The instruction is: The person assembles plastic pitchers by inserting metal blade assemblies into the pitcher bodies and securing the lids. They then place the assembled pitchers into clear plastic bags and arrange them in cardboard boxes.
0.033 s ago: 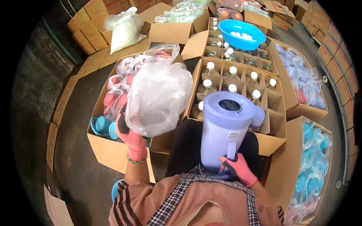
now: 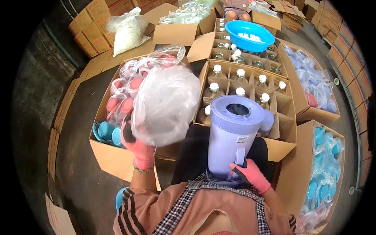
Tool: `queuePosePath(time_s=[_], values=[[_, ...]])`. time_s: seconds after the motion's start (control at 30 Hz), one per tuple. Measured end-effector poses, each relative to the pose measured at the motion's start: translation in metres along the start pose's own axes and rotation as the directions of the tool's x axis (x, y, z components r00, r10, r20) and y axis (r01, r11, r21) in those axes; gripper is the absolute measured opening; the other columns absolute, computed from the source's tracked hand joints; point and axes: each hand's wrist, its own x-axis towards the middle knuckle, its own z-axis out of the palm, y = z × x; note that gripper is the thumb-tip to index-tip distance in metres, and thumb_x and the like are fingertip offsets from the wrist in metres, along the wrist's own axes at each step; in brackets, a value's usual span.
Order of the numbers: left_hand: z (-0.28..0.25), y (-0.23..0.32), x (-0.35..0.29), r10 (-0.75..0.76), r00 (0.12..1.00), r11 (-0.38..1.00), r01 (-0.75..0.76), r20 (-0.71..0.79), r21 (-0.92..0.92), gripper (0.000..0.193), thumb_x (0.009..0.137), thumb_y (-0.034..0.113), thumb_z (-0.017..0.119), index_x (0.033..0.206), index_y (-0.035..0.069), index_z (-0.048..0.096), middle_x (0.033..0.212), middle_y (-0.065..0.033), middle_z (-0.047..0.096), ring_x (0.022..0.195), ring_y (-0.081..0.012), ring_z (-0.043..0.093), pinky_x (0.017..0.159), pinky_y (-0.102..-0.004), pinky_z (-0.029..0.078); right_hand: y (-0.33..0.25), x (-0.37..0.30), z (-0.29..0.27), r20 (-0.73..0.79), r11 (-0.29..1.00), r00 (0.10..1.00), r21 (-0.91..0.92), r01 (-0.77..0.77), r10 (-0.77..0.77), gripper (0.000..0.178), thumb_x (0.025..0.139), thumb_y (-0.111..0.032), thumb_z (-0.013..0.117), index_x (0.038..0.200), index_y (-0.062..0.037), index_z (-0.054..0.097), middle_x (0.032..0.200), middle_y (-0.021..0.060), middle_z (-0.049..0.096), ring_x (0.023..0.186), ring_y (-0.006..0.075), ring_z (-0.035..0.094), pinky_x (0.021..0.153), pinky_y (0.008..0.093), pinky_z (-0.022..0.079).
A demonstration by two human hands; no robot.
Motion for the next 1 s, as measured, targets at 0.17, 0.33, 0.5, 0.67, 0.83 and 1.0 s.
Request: queuePosePath(time_s=[0.17, 0.33, 0.5, 0.67, 0.83, 1.0], values=[[-0.015, -0.004, -0.047, -0.131, 0.966, 0.991, 0.132, 0.223, 0.01, 0.047, 0.072, 0.019, 0.058, 0.113, 0.0, 0.043, 0.11, -0.0147, 0.049, 0.096, -0.0234, 0.048, 0.085, -0.0352, 0.036, -0.055, -0.037, -0.035, -0.328, 0.834, 0.822, 0.146, 0.532, -0.466, 0.031, 0.066, -0.011, 0.067, 0.093, 0.0002, 0.055, 0.086, 0.0068, 0.059, 0.077, 0.0133, 0.055, 0.068, 0.0269, 0.044], [-0.006, 0.002, -0.074, -0.066, 0.777, 0.772, 0.437, 0.626, -0.461, 0.058, 0.07, 0.019, 0.06, 0.12, 0.002, 0.036, 0.118, -0.0171, 0.042, 0.102, -0.0267, 0.046, 0.091, -0.0394, 0.032, -0.124, 0.009, -0.005, -0.042, 0.873, 0.935, 0.346, 0.344, -0.351, 0.053, 0.068, -0.016, 0.068, 0.112, -0.0003, 0.043, 0.096, 0.007, 0.055, 0.086, 0.0115, 0.052, 0.072, 0.0223, 0.043], [0.031, 0.005, 0.001, 0.344, 0.827, 0.906, -0.417, 0.446, 0.074, 0.025, 0.063, -0.002, 0.056, 0.086, 0.001, 0.048, 0.083, -0.0151, 0.055, 0.085, -0.0295, 0.052, 0.079, -0.0397, 0.041, -0.121, 0.014, -0.052, -0.514, 0.535, 0.779, 0.572, 0.622, -0.358, 0.031, 0.078, -0.017, 0.058, 0.103, -0.0001, 0.049, 0.089, 0.0078, 0.055, 0.076, 0.015, 0.055, 0.065, 0.0272, 0.045], [0.042, 0.0, -0.002, 0.236, 0.814, 0.944, -0.322, 0.531, 0.074, 0.082, 0.053, 0.026, 0.076, 0.117, -0.001, 0.032, 0.123, -0.0239, 0.032, 0.115, -0.0396, 0.027, 0.096, -0.0456, 0.02, -0.128, 0.013, -0.074, -0.326, 0.127, 0.809, 0.891, 0.435, -0.489, 0.029, 0.085, -0.025, 0.045, 0.1, -0.0003, 0.052, 0.091, 0.013, 0.057, 0.088, 0.0235, 0.053, 0.082, 0.0404, 0.041], [0.079, -0.023, 0.024, -0.176, 0.58, 0.357, 0.791, 0.795, -0.498, 0.106, 0.06, 0.068, 0.052, 0.133, 0.007, 0.006, 0.134, -0.0092, 0.022, 0.121, -0.0262, 0.025, 0.097, -0.0362, 0.023, -0.104, 0.011, -0.085, -0.47, 0.489, 0.676, 0.469, 0.736, -0.567, 0.035, 0.082, -0.016, 0.051, 0.11, 0.0034, 0.041, 0.107, 0.0118, 0.049, 0.094, 0.0181, 0.051, 0.081, 0.0304, 0.043], [0.114, 0.021, 0.044, 0.078, 0.439, 0.212, 0.87, 0.895, -0.445, 0.084, 0.072, 0.063, 0.041, 0.132, 0.009, 0.017, 0.131, -0.0069, 0.028, 0.117, -0.0202, 0.03, 0.096, -0.0337, 0.024, -0.093, -0.006, -0.078, -0.097, 0.323, 0.309, -0.308, 0.895, -0.946, 0.041, 0.059, -0.011, 0.066, 0.095, 0.0, 0.051, 0.107, 0.0188, 0.048, 0.098, 0.031, 0.048, 0.089, 0.0393, 0.034]])
